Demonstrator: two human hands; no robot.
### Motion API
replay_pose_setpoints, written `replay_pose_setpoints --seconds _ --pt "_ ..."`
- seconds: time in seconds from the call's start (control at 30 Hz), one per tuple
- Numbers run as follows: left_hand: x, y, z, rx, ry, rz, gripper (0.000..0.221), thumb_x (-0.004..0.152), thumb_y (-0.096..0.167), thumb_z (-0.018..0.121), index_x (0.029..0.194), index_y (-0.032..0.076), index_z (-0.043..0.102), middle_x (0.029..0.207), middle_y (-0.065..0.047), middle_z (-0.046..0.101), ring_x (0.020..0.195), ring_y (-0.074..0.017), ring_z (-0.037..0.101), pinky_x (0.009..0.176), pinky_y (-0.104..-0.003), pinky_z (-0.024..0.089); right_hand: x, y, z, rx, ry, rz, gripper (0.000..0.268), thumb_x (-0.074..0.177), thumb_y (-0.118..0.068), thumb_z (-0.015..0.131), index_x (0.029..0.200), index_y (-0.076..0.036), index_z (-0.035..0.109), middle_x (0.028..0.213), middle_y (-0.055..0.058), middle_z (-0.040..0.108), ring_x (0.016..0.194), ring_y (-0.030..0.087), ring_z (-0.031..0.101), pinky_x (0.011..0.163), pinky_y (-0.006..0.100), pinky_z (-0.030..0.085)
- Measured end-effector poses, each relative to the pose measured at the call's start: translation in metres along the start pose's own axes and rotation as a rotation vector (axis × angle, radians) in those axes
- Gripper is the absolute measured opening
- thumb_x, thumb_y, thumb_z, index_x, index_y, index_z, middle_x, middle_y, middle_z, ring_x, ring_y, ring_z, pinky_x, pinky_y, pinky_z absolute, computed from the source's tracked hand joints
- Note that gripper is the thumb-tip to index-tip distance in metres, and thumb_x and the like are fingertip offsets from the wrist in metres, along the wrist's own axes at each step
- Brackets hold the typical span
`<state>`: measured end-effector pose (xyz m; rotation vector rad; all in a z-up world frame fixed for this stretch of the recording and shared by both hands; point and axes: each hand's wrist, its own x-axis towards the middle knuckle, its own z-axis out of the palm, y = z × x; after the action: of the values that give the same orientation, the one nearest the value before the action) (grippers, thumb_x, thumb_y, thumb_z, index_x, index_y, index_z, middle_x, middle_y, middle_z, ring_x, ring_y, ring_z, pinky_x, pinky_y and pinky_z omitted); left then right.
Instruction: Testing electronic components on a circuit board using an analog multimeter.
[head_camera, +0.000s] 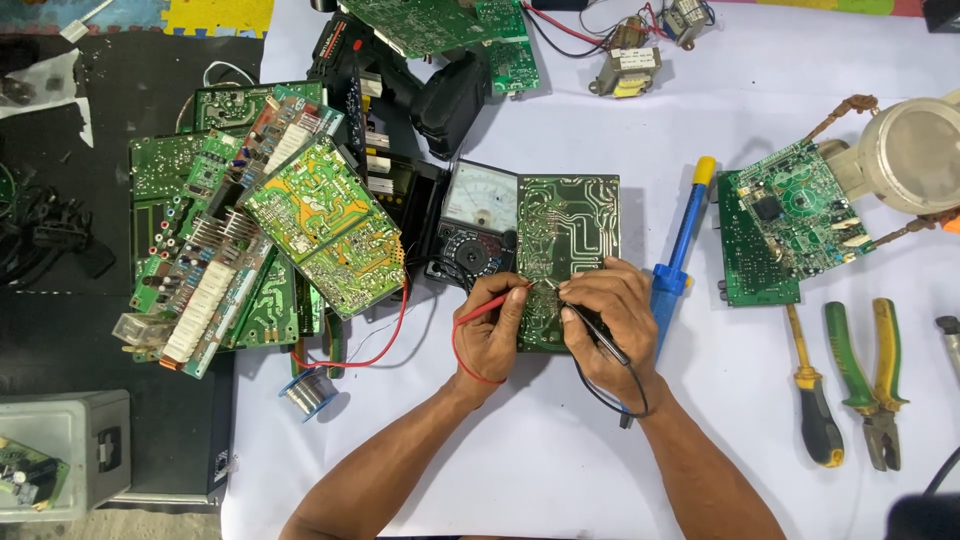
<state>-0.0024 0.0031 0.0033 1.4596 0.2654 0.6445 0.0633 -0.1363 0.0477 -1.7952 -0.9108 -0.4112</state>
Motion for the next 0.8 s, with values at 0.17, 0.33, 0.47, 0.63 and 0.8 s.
replay_pose_setpoints --seconds 0.17,0.33,0.47,0.63,0.8 --pt "0.0008 0.0000 -0.0005 -0.010 -0.002 0.008 0.013 0.102 0.013 0.066 0.102 0.002 0.071 0.087 -0.013 0.073 0.076 -0.0157 0.062 0.070 -0.033 0.053 -0.0030 0.0047 -0.0004 0.020 -0.012 -0.005 0.007 0.092 -0.012 0.070 0.095 -0.007 0.074 0.097 0.006 0.075 0.100 0.026 0.069 0.112 0.047 0.039" --pt "0.0002 -0.0026 -0.0009 -0.015 0.027 0.010 0.013 0.102 0.013 0.065 0.102 0.002 0.071 0.086 -0.011 0.073 0.075 -0.0134 0.059 0.069 -0.031 0.053 -0.0021 0.0029 0.0004 0.012 0.009 0.027 0.009 0.094 -0.011 0.070 0.099 -0.005 0.074 0.100 0.008 0.075 0.100 0.028 0.070 0.111 0.047 0.040" --pt "0.0008 -0.0017 -0.0027 -0.054 -0.020 0.007 0.014 0.102 0.014 0.065 0.101 0.001 0.072 0.082 -0.010 0.070 0.073 -0.0129 0.057 0.067 -0.031 0.052 -0.0001 0.0036 -0.0012 0.020 -0.031 0.009 0.007 0.091 -0.013 0.072 0.096 -0.008 0.075 0.098 0.005 0.076 0.101 0.025 0.068 0.114 0.047 0.038" --pt "0.0017 0.0002 -0.0006 -0.062 -0.020 0.023 0.014 0.101 0.013 0.065 0.101 0.001 0.072 0.081 -0.010 0.069 0.072 -0.0128 0.056 0.066 -0.031 0.051 -0.0002 0.0045 -0.0024 0.031 -0.034 0.006 0.006 0.091 -0.013 0.072 0.095 -0.009 0.075 0.097 0.005 0.076 0.100 0.025 0.069 0.113 0.047 0.038" --pt "0.0051 0.0048 -0.0014 -0.065 -0.021 0.054 0.015 0.102 0.013 0.064 0.100 0.000 0.072 0.081 -0.013 0.069 0.069 -0.0158 0.057 0.064 -0.032 0.050 -0.0013 0.0038 -0.0016 0.048 -0.012 0.000 0.007 0.092 -0.015 0.070 0.093 -0.009 0.073 0.094 0.005 0.076 0.098 0.026 0.070 0.113 0.049 0.039"
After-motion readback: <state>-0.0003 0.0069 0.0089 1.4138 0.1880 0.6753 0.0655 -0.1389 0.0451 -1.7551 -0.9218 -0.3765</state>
